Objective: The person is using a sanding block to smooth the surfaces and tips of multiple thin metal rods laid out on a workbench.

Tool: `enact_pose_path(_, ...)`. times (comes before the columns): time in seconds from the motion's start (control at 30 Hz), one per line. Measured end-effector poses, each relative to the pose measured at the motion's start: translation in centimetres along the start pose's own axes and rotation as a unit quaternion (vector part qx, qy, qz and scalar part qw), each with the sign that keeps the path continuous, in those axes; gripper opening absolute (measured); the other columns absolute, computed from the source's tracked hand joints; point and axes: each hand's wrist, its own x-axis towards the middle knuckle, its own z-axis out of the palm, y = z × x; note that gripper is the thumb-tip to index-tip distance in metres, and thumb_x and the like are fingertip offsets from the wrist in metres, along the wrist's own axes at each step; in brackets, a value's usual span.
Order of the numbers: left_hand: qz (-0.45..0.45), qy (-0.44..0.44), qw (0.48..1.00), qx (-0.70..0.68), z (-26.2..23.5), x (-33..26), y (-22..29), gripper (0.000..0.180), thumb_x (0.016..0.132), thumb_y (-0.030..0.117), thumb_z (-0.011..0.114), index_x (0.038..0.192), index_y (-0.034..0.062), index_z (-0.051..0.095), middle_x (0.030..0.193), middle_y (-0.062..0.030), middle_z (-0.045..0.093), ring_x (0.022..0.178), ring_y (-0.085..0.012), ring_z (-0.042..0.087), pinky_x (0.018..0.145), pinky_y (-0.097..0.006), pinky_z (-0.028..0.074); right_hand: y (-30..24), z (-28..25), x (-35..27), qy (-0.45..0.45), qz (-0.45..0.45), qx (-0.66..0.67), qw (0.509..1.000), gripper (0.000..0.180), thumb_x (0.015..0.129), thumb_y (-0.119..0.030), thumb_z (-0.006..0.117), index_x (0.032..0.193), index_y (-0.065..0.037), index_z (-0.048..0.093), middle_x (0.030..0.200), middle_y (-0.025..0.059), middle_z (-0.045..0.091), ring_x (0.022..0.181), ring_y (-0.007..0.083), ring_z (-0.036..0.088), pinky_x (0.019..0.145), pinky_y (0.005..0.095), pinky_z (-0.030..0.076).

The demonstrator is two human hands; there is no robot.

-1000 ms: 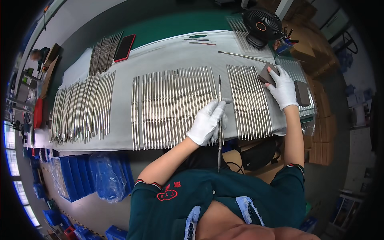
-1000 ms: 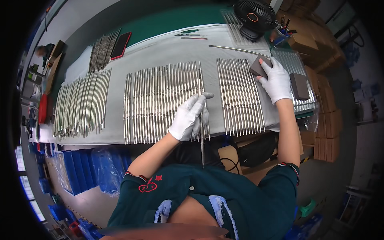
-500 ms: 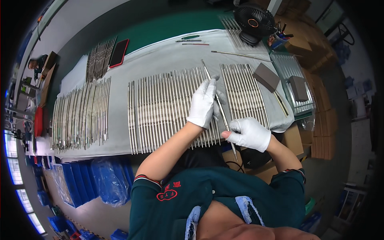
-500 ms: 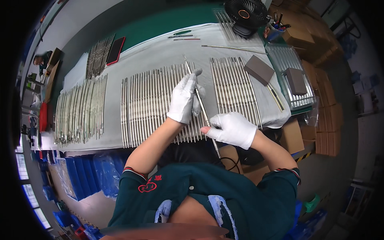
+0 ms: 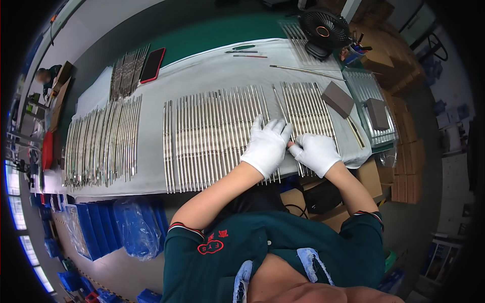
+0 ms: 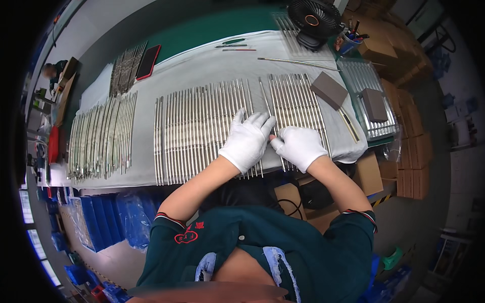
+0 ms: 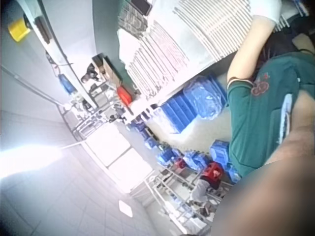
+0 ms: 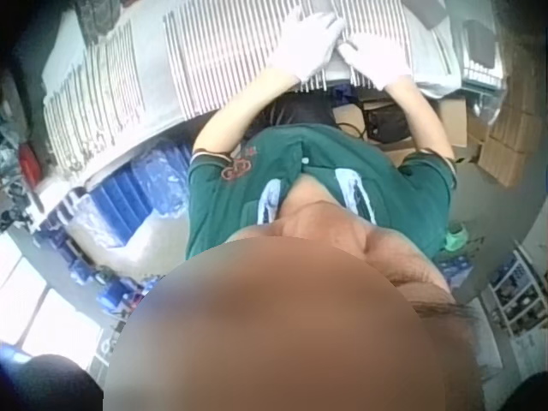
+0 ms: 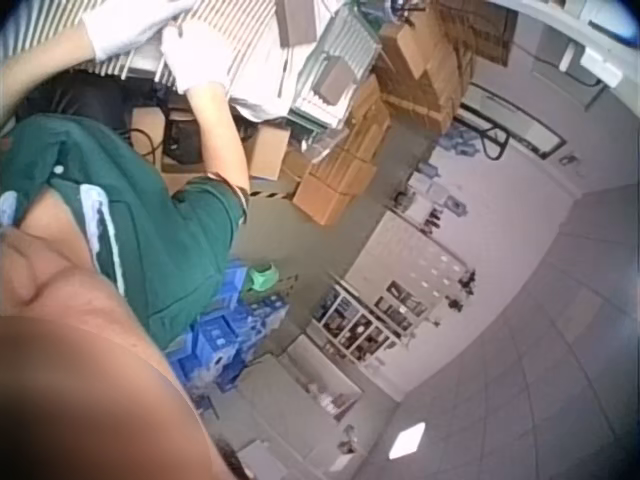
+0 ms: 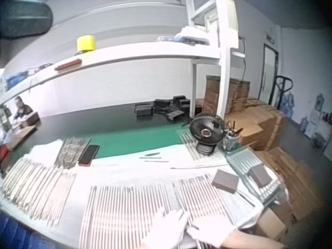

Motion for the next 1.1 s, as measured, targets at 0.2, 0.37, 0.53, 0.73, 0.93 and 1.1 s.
enact_pose_path(0.2,0.007,-0.044,0.999,-0.002,0.1,-0.3,0.3,0.045,0.087,0.025,0.057,0.126,0.0027,0.052,0.123,-0.0126,0.057,0.123,-0.0278,0.050,0.106,-0.057,0.028,3.7,-1.5,0.0,0.136,-0.125,0.094,0.978,0.039,0.084,-0.043,0.062,0.103,-0.009,0.066,0.107,0.0123,0.064,0.098,0.0314,0.061,0.082,0.0411,0.049)
enact_pose_path(0.37,0.007,-0.059,0.998,-0.002,-0.2,-0.4,0.3,0.048,0.088,0.026,0.055,0.129,0.0029,0.050,0.124,-0.0124,0.056,0.123,-0.0288,0.048,0.106,-0.058,0.028,8.1,-0.7,0.8,0.124,-0.240,-0.063,0.961,0.060,0.083,-0.043,0.063,0.133,-0.011,0.051,0.142,0.0177,0.044,0.132,0.0394,0.039,0.110,0.0479,0.032)
enact_pose_path(0.53,-0.012,-0.078,0.997,-0.014,-1.8,-1.7,-1.0,0.059,0.089,0.036,0.056,0.136,0.0037,0.045,0.134,-0.0158,0.051,0.130,-0.0325,0.043,0.106,-0.058,0.026,7.8,0.1,1.5,0.060,-0.306,-0.038,0.949,0.068,0.086,-0.049,0.055,0.141,-0.012,0.041,0.145,0.0180,0.040,0.136,0.0400,0.032,0.114,0.0515,0.022)
enact_pose_path(0.73,-0.075,-0.073,0.994,-0.003,-3.7,-4.2,-3.1,0.066,0.087,0.044,0.058,0.138,0.0041,0.043,0.138,-0.0170,0.048,0.131,-0.0351,0.041,0.108,-0.056,0.025,4.0,0.7,3.2,0.033,-0.355,-0.039,0.933,0.072,0.087,-0.055,0.051,0.145,-0.016,0.036,0.147,0.0171,0.038,0.137,0.0403,0.032,0.114,0.0534,0.021)
enact_pose_path(0.93,-0.114,-0.062,0.991,-0.022,-5.2,-7.1,-4.1,0.065,0.087,0.043,0.059,0.138,0.0057,0.043,0.139,-0.0163,0.047,0.133,-0.0346,0.037,0.109,-0.056,0.022,2.4,1.0,3.5,0.067,-0.378,-0.033,0.923,0.070,0.086,-0.054,0.054,0.136,-0.006,0.046,0.145,0.0168,0.041,0.136,0.0362,0.035,0.114,0.0509,0.022)
enact_pose_path(1.1,-0.110,0.078,0.953,-0.271,-9.6,-9.7,-4.9,0.048,0.086,0.028,0.063,0.125,0.0007,0.055,0.120,-0.0184,0.060,0.115,-0.0344,0.056,0.096,-0.047,0.043,4.1,0.8,3.3,0.030,-0.360,-0.043,0.931,0.072,0.088,-0.061,0.046,0.145,-0.017,0.036,0.147,0.0162,0.038,0.136,0.0391,0.034,0.115,0.0524,0.021)
